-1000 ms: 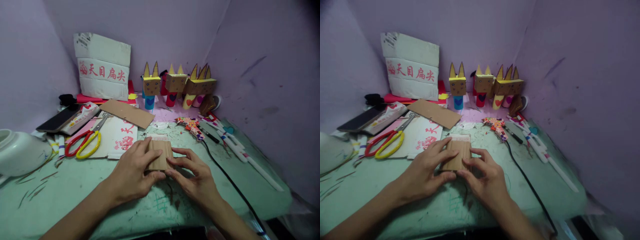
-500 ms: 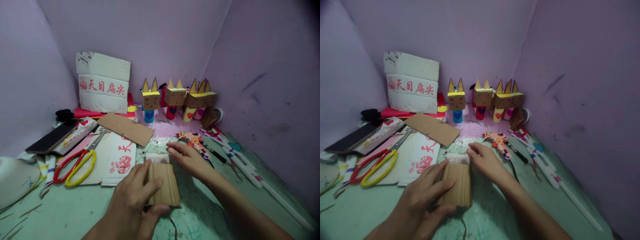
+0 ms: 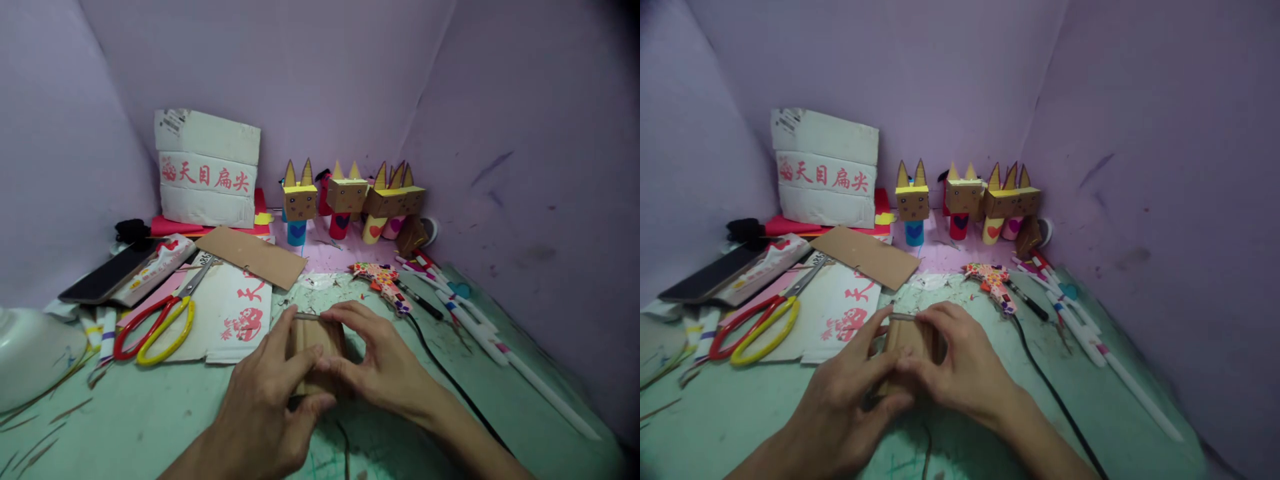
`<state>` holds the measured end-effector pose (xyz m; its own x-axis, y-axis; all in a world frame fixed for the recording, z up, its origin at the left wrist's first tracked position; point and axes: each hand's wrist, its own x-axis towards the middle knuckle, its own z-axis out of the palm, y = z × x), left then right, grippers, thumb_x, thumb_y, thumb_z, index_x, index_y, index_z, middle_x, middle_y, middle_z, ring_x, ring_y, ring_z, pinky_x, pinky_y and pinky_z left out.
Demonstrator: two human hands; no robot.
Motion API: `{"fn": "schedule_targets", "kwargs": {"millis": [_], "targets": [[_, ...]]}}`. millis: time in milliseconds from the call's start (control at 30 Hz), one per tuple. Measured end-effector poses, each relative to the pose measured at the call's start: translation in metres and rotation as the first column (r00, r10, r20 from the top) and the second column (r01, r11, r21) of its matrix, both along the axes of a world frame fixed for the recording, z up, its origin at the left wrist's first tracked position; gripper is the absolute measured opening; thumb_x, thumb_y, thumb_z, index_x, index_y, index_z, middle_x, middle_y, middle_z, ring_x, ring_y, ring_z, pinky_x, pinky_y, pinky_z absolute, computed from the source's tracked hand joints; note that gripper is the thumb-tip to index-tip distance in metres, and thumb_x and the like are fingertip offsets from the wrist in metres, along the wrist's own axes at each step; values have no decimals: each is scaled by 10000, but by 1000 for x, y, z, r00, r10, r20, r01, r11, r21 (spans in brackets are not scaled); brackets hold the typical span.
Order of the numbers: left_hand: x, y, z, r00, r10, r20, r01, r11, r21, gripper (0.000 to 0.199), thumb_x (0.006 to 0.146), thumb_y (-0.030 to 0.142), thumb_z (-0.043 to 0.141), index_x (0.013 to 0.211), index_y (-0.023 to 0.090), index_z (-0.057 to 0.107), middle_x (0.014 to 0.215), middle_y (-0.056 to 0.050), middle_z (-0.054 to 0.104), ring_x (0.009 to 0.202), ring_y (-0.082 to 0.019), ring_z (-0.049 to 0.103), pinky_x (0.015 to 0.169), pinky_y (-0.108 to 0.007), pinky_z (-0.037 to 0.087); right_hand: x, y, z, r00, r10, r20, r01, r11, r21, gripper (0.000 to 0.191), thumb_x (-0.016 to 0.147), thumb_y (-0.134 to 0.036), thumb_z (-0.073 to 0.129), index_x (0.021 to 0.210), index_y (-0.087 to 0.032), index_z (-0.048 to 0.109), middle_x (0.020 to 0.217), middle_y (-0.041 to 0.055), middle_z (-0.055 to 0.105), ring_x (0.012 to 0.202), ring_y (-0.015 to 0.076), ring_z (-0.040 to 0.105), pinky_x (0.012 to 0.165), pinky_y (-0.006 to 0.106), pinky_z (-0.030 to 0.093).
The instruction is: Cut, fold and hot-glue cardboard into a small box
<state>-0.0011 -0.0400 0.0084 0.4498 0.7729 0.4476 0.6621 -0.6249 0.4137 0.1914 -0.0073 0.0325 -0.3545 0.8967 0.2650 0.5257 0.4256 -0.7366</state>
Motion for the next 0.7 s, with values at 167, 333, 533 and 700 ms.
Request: {"fn": "schedule_targets", "kwargs": {"millis": [167,333,533,700], "targets": [[0,1,-2,1000,-2,-15,4,997,76,392,775,255,626,1156,202,546,1461,-249,326,1225,-406,497,860,-574,521,12,-6,-15,984,179,-15,-178,982,64,898,576,-544,814,1318,-174,470,1283,152,487,1184,315,498,1006,450,429],[-1,5,1,1000,-17,-25,18,999,39,419,775,333,667,1153,210,537,1432,-264,338,1197,-412,503,855,-618,498,21,-3,-30,955,296,-12,-291,945,150,1092,553,-459,860,1444,-297,250,1352,114,390,1246,308,437,1040,456,395],[-5,14,8,992,-122,12,122,981,-150,328,807,332,636,1080,209,504,1396,-193,318,1288,-367,383,955,-573,444,12,-5,-35,983,171,-70,-166,983,75,930,597,-305,830,1389,-249,345,1259,108,456,1181,299,482,1017,459,423],[-5,18,5,972,-217,91,230,957,-177,358,805,305,609,1116,194,472,1262,-173,409,1175,-332,477,922,-529,472,11,-2,-42,982,150,-114,-148,989,25,1031,550,-310,833,1419,-271,279,1298,124,439,1206,351,464,1041,535,385]]}}
